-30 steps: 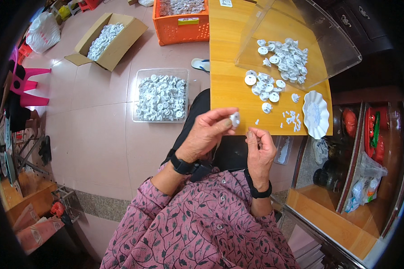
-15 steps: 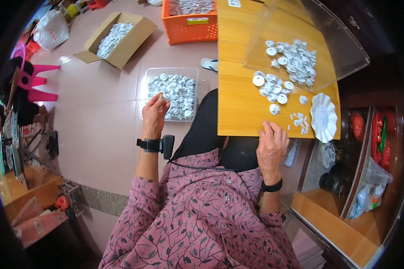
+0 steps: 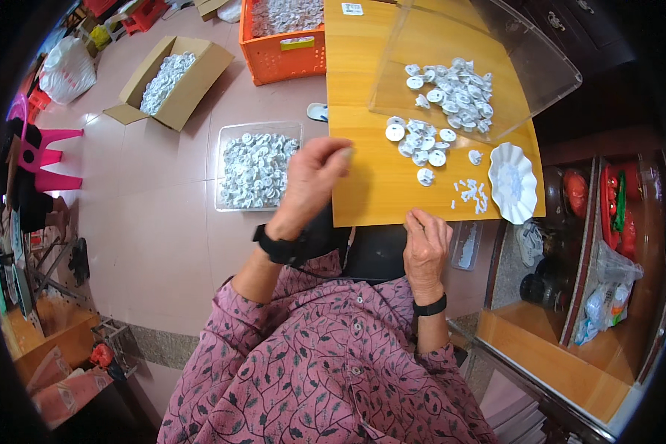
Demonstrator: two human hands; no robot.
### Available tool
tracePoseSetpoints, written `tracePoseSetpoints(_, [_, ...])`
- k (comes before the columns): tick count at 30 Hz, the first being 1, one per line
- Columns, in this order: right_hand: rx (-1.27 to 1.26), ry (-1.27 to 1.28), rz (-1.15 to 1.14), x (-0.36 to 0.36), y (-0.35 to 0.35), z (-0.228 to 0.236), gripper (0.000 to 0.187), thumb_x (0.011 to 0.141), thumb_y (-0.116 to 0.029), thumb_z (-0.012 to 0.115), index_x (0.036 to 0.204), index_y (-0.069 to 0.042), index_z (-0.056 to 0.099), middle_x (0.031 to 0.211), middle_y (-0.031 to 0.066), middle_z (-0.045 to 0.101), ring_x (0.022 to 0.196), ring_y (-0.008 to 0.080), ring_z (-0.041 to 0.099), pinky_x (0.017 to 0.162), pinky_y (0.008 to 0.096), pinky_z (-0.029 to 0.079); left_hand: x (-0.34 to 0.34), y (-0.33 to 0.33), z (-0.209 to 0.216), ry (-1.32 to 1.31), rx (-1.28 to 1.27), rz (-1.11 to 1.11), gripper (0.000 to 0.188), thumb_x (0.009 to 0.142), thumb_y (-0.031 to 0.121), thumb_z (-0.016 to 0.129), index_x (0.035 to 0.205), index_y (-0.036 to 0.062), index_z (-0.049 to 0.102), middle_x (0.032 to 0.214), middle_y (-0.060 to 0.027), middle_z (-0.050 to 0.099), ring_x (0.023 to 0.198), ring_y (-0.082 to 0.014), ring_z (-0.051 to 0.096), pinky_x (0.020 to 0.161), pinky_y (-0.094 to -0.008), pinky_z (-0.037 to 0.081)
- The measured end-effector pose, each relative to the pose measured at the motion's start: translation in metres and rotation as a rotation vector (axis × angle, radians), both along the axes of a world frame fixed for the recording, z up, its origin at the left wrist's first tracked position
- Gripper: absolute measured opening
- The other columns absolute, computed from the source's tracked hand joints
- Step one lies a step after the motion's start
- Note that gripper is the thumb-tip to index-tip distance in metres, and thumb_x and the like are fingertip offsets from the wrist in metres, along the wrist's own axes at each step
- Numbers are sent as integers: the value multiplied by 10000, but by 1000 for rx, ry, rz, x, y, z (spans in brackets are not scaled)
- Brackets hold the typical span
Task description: Sorting and assembling small plastic components at a workstation.
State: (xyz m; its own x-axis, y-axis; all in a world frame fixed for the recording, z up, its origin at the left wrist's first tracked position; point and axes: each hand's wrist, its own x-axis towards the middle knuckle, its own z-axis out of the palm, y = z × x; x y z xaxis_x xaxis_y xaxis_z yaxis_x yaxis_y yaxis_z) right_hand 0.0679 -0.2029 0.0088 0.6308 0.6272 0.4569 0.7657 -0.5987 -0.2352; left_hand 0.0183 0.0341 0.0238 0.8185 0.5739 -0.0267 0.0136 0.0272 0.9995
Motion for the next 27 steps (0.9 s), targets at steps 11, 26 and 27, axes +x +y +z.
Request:
tracePoseSetpoints(11, [80, 11, -38, 0, -7, -7, 134, 804, 2, 666, 937, -11, 660, 977, 111, 616, 956, 292, 593, 811, 400, 467, 74, -87, -7, -154, 792, -299, 223, 773, 11, 659, 995, 0, 672, 971, -176, 633, 894, -366, 597, 782, -409, 500])
tracePoseSetpoints(26, [652, 697, -279, -5, -12, 3, 87, 917, -48, 654, 979, 14, 656, 870, 39, 637, 806, 104, 599, 708, 258, 496, 51, -74, -17, -170, 687, -296, 256, 797, 25, 666, 1049, 3, 629, 892, -162, 582, 832, -336, 592, 725, -400, 497])
tracePoseSetpoints(27, [725, 771, -275, -6, -11, 7, 95, 926, -51, 646, 989, 19, 651, 885, 36, 641, 816, 94, 594, 715, 244, 495, 47, -72, -16, -158, 588, -307, 271, 820, 31, 668, 1088, 6, 637, 883, -149, 584, 786, -302, 602, 695, -371, 500])
